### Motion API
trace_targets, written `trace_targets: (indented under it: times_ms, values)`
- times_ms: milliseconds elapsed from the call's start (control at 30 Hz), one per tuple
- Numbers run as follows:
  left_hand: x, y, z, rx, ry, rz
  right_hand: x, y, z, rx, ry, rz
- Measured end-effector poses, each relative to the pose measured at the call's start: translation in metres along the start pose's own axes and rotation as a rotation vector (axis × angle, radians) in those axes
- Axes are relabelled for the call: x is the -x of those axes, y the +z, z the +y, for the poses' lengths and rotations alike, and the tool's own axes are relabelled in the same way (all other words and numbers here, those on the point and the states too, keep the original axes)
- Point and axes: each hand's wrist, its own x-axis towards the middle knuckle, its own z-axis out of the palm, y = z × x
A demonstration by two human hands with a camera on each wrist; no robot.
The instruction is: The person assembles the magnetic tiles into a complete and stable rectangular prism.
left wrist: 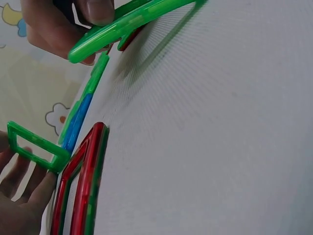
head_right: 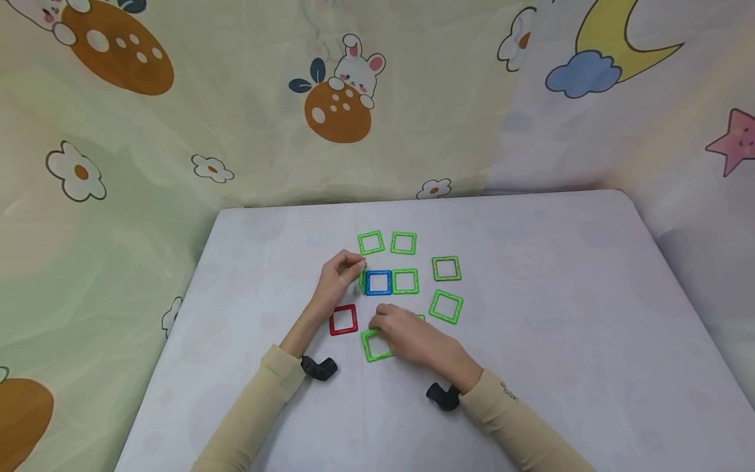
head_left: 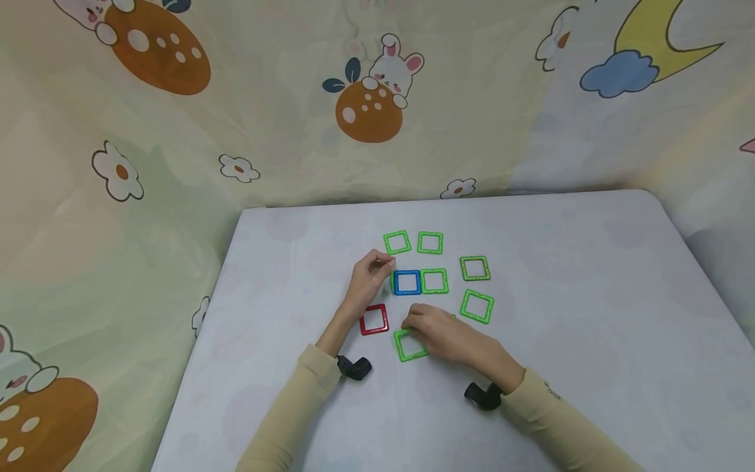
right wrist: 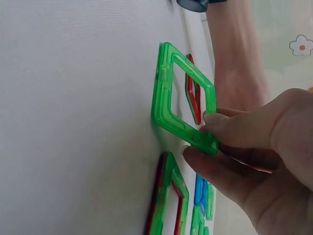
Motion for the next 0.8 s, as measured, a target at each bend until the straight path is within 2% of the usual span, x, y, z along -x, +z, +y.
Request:
trace_targets:
  times_ms: [267, 633, 800]
  values:
    - [-0.001, 0.001, -0.001, 0.008, -0.006, -0.004, -0.005, -0.007, -0.001, 0.026, 0.017, 0.056]
    - [-0.001, 0.001, 0.0, 0.028, -0.013, -0.001, -0.01, -0.014, -0.001, 0.045, 0.017, 0.073]
    - [0.0, 0.0, -0.001, 0.022, -0.005, -0.004, -0.012, -0.014, -0.001, 0.095, 0.009, 0.128]
